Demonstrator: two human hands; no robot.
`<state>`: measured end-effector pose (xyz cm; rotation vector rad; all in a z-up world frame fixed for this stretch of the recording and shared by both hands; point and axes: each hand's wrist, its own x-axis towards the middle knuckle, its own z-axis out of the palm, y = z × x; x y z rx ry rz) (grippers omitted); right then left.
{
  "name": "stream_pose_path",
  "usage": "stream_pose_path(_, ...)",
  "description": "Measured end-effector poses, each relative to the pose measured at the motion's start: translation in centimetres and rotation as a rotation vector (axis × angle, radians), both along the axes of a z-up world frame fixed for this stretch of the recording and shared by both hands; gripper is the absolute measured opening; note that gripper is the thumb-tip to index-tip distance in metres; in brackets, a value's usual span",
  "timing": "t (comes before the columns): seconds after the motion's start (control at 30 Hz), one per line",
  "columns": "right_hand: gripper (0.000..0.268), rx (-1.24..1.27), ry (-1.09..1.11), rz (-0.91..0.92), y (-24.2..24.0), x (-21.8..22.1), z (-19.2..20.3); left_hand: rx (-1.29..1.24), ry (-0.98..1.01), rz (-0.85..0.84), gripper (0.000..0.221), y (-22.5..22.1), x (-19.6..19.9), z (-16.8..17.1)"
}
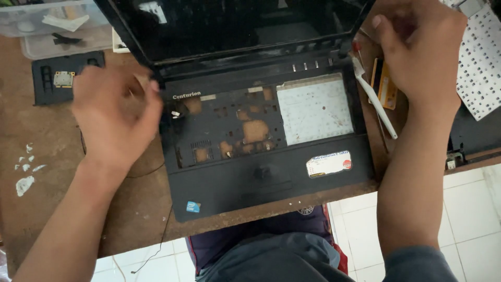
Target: The person removes the keyboard from a laptop, detaches the internal cables, removes the plastic screen bezel, and wipes the laptop screen and internal components with a small brush.
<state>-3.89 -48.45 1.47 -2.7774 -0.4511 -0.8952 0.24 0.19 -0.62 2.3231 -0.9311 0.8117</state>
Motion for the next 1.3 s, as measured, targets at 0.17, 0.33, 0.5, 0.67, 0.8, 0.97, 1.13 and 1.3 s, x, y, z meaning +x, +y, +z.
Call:
stream_pose_path(0.17, 0.003, 0.279, 0.065, 0.157, 1.9, 0.9, 0.2, -0.352, 0.257, -0.080, 0.046, -0.5, 0.5, 1.9)
stream_pose_path(0.33, 0.052, 0.570, 0.243, 0.359, 3.1, 1.6, 0.9, -0.327, 0.347, -0.258, 0.070, 0.9, 3.1, 2.5)
stream_pose_path(0.5, 0.068, 0.510, 0.372, 0.410, 3.6, 0.9, 1.6, -0.431, 0.570, -0.331, 0.061, -0.2, 3.0, 2.5)
stream_pose_path(0.67, 0.060, 0.490, 0.429, 0.233, 3.0, 1.2, 0.4, -0.337, 0.514, -0.243, 0.057, 1.1, 3.5, 0.2)
stream_pose_path(0.8, 0.039, 0.416, 0.413, 0.192, 2.4, 1.1, -0.3, -0.315, 0.514, -0.258, 0.056, 1.5, 3.7, -0.5)
stream_pose_path(0.97, 0.048, 0.417, 0.417, 0.151, 0.8, 2.2, -1.9, -0.309, 0.404, -0.290, 0.057, 1.1, 3.6, 0.1)
stream_pose_path(1.13, 0.070, 0.309, 0.412, 0.106, 3.3, 1.3, 0.1, -0.271, 0.335, -0.257, 0.064, 1.7, 3.7, -0.8)
stream_pose_path(1.3, 0.057, 0.418, 0.440, -0.014, 1.8, 2.1, -1.6, -0.298, 0.349, -0.260, 0.060, 1.2, 3.1, 0.3)
